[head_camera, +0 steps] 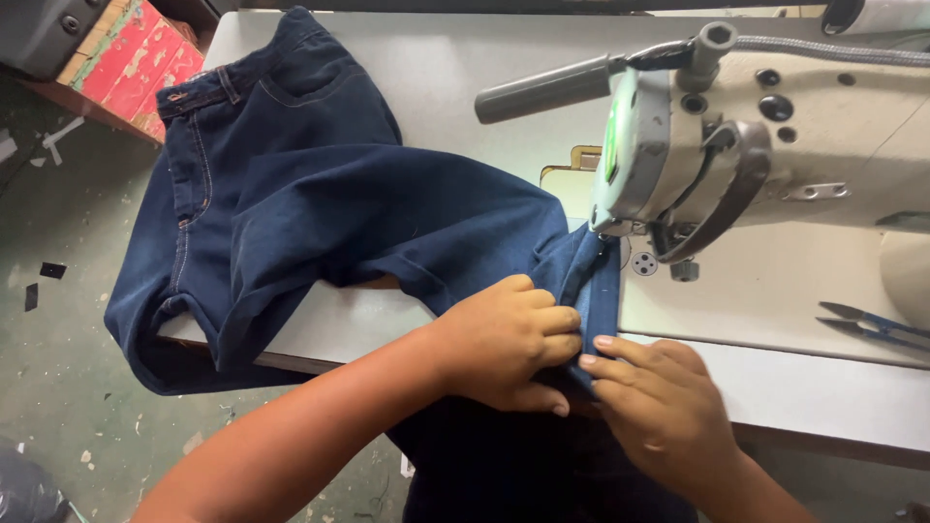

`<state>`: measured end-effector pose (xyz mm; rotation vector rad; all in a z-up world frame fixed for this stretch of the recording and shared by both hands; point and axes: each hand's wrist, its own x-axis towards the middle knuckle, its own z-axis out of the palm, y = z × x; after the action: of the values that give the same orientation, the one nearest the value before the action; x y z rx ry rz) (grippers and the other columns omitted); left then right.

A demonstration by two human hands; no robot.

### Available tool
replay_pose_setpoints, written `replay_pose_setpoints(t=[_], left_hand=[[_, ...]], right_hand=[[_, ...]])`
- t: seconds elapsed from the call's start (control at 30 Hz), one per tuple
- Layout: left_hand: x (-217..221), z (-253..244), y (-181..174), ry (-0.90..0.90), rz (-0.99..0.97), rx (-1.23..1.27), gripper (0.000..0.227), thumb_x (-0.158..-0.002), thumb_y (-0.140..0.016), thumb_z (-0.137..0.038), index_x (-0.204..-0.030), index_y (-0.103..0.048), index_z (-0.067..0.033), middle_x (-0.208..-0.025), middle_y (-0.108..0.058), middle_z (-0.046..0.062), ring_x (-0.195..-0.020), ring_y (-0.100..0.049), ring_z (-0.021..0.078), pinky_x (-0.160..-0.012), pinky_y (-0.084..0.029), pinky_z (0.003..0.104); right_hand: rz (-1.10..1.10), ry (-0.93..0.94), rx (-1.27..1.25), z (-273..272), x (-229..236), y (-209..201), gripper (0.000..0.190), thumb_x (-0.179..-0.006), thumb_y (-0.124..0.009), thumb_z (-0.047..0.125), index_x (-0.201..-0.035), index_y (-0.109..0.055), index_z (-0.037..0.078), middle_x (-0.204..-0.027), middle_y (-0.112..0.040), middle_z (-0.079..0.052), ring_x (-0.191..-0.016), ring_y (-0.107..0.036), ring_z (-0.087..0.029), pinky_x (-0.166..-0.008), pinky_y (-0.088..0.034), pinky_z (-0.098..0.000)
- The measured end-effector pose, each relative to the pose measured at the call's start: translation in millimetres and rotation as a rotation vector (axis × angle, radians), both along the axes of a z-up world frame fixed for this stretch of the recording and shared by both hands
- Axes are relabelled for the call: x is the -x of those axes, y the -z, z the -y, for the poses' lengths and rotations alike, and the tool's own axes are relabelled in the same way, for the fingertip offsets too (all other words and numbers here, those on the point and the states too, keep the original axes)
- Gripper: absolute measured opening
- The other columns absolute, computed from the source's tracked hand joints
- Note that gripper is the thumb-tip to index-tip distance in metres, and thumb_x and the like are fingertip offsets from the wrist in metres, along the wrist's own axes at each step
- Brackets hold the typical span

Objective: Folding and sewing the hem of a pair of denim pants using an industrial sewing machine.

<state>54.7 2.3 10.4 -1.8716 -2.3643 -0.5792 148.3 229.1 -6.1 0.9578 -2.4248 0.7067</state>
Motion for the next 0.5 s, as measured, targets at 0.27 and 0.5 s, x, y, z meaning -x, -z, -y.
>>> replay_pose_setpoints(t=[0.27, 0.5], left_hand=[[1, 0, -3, -0.027, -0.027, 0.186, 0.077, -0.076, -0.066, -0.076, -0.131, -0.066, -0.0225, -0.099, -0.057, 0.005, -0.077, -0.057, 0.0278, -0.068, -0.041, 0.045], [7, 9, 2, 0.028, -0.01, -0.002, 0.047, -0.085, -0.065, -0.061, -0.082, -0.066, -0.0137, -0.091, -0.054, 0.005, -0.07, -0.053, 0.0271, -0.061, -0.038, 0.044]], right_hand=[[-0.003, 0.071, 0.013, -1, -10, 8, 0.011, -0.097, -0.061, 0.011, -0.091, -0.07, 0.013, -0.109, -0.077, 0.002, -0.113, -0.072, -0.022, -0.09, -0.045, -0.0389], [0.085, 0.026, -0.035, 4, -5, 7, 0.014, -0.097, -0.06, 0.012, -0.099, -0.074, 0.012, -0.108, -0.078, 0.001, -0.114, -0.072, -0.019, -0.089, -0.049, -0.0359]])
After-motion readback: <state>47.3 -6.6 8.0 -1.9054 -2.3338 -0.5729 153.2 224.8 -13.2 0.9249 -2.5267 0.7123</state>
